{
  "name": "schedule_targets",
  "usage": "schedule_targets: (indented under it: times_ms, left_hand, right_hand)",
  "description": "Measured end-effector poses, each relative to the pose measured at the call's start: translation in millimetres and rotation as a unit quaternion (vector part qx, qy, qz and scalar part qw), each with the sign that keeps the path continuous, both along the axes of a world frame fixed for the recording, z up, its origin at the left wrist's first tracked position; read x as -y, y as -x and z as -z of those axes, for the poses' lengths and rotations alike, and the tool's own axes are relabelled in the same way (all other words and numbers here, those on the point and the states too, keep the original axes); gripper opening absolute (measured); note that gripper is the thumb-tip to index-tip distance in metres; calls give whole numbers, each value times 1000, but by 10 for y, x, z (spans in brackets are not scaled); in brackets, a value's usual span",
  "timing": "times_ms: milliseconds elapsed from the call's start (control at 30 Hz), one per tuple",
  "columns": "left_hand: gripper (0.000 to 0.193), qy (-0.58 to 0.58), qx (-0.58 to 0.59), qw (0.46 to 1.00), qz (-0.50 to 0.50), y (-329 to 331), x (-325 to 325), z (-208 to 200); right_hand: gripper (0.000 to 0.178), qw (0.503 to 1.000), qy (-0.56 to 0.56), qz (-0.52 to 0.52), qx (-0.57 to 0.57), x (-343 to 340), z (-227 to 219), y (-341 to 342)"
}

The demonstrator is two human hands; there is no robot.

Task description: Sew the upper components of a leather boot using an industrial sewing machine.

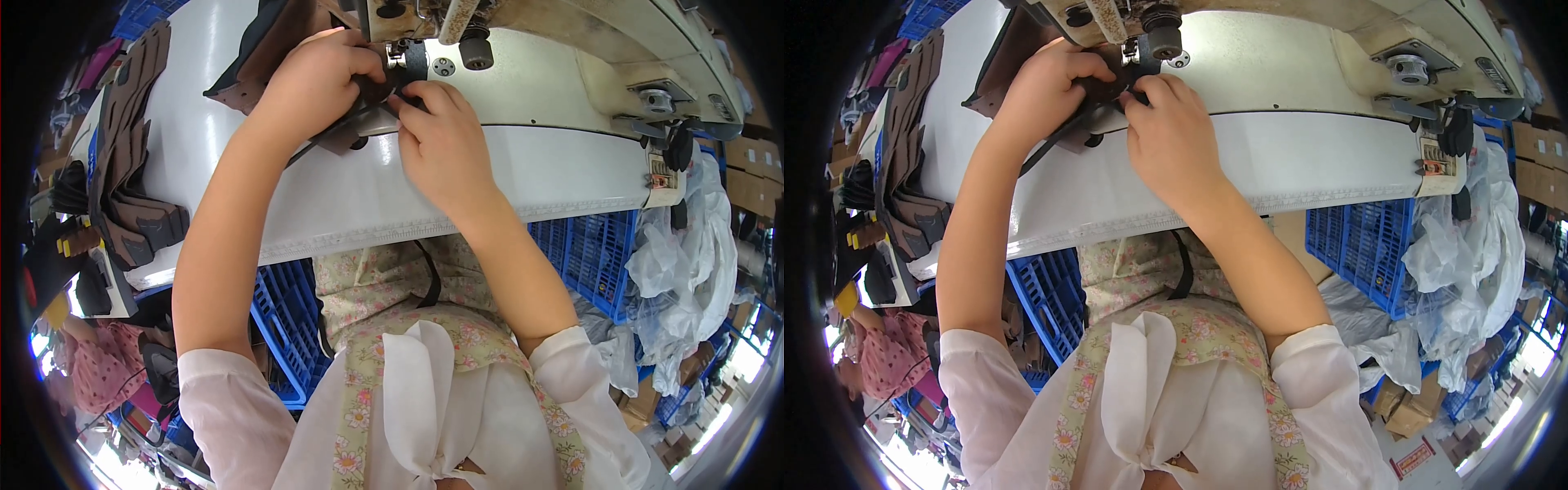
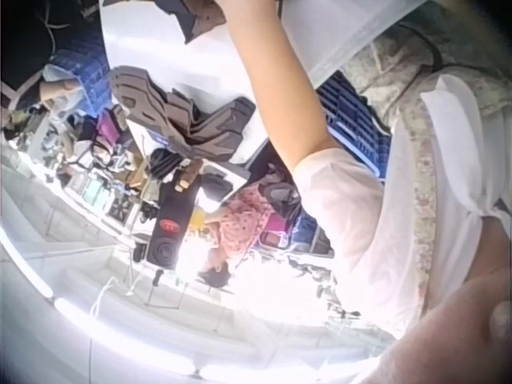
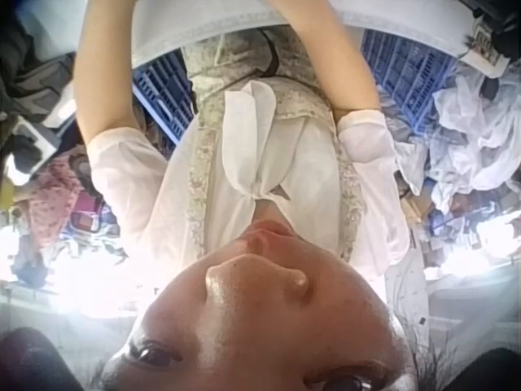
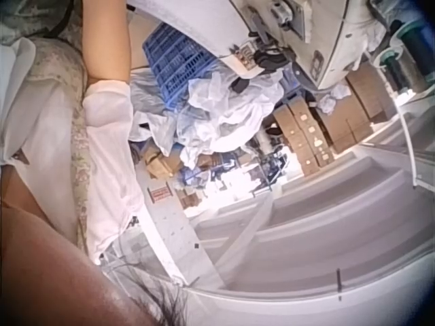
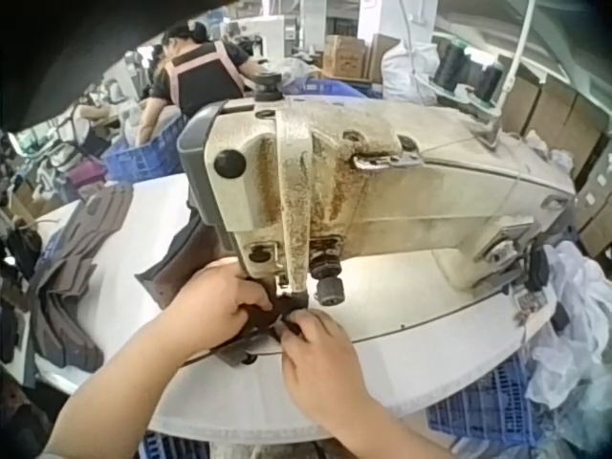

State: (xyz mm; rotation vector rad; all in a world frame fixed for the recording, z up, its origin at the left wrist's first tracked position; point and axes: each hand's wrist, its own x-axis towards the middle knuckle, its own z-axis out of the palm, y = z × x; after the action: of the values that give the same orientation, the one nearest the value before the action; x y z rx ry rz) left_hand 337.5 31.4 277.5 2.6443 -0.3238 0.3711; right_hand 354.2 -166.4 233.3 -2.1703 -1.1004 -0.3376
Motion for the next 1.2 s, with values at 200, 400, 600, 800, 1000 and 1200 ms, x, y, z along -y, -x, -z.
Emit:
schedule_targets:
  times_ms: [200, 400, 600, 800, 1000, 1200]
  left_hand:
    - [23, -4, 14, 1000, -1, 4, 4, 9]
    - [20, -22, 24, 999, 5, 9, 9, -24]
    - [24, -123, 19, 990, 67, 25, -74, -131]
    - [29, -153, 32, 982, 110, 12, -171, -120]
    - [31, -142, 32, 983, 110, -30, -198, -91]
    - [29, -114, -6, 991, 74, -11, -115, -201]
  right_hand:
    - [20, 1000, -22, 3, 4, -26, -22, -1]
    - [18, 1000, -22, 7, 21, -48, -29, -35]
    - [17, 1000, 12, 10, -6, -67, -54, -42]
    - [21, 1000, 10, 14, 7, -60, -11, 34]
    - [20, 1000, 21, 15, -2, -60, -38, 19]
    - [23, 1000, -2, 24, 17, -33, 18, -38]
